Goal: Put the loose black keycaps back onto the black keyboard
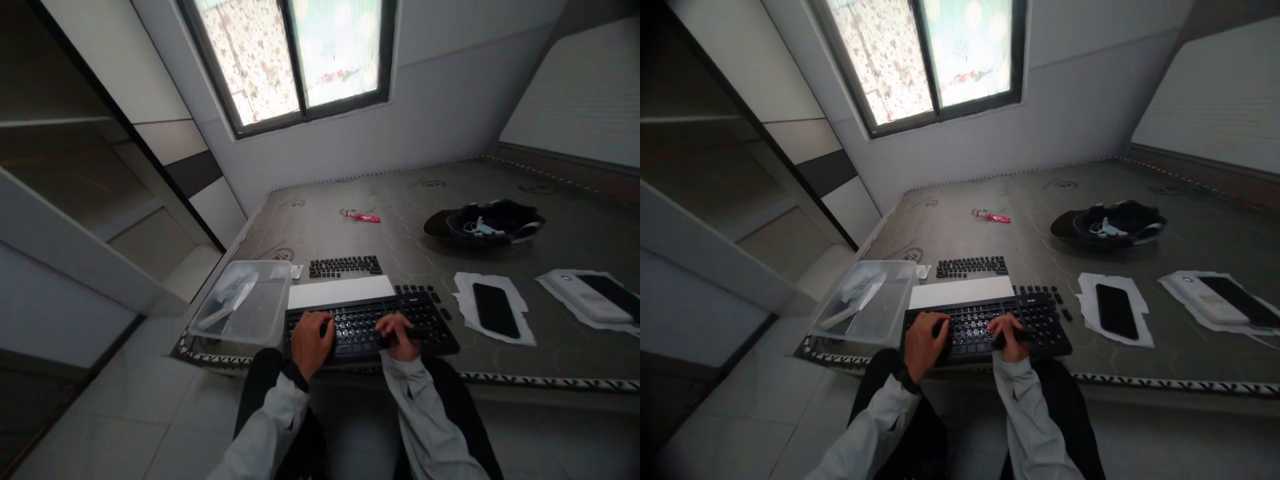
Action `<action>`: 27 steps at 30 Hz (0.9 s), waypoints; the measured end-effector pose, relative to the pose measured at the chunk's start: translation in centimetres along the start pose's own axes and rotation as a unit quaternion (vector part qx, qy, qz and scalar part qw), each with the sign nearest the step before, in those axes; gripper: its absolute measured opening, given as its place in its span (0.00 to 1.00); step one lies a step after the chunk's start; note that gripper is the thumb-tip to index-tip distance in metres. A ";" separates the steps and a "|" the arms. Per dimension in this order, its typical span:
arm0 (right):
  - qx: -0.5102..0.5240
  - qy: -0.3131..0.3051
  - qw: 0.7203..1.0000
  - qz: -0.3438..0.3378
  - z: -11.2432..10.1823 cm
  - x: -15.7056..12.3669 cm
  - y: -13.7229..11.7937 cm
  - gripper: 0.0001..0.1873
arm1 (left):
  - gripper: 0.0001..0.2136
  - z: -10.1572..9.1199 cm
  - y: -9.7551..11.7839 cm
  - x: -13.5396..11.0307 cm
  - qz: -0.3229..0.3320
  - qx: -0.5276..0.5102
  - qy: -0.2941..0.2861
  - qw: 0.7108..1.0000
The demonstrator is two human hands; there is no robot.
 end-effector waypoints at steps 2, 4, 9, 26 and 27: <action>0.050 -0.007 0.998 0.027 0.1 -0.3 0.1 0.27 | 0.10 -0.6 0.2 -3.2 0.004 0.011 0.028 1.000; 0.079 -0.010 0.996 0.040 0.3 -0.8 0.1 0.26 | 0.13 -0.6 0.2 -5.2 0.003 0.019 0.047 0.999; 0.077 -0.021 0.996 0.044 1.4 -2.3 0.3 0.27 | 0.15 -0.4 -0.3 -6.6 -0.010 0.007 0.070 0.997; 0.109 -0.073 0.967 0.217 7.0 -3.9 2.6 0.32 | 0.13 0.8 -1.4 -6.7 0.003 -0.066 0.032 0.997; 0.110 -0.071 0.966 0.223 7.1 -3.9 2.8 0.32 | 0.13 0.8 -1.4 -6.6 0.001 -0.071 0.030 0.997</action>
Point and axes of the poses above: each hand's wrist, its own x-axis towards the middle knuckle, its own z-axis out of the palm, y = z × x, the point moved 6 cm from there along x, towards the middle knuckle, and after that the axes turned 13 degrees about y, right-handed, at the moved point
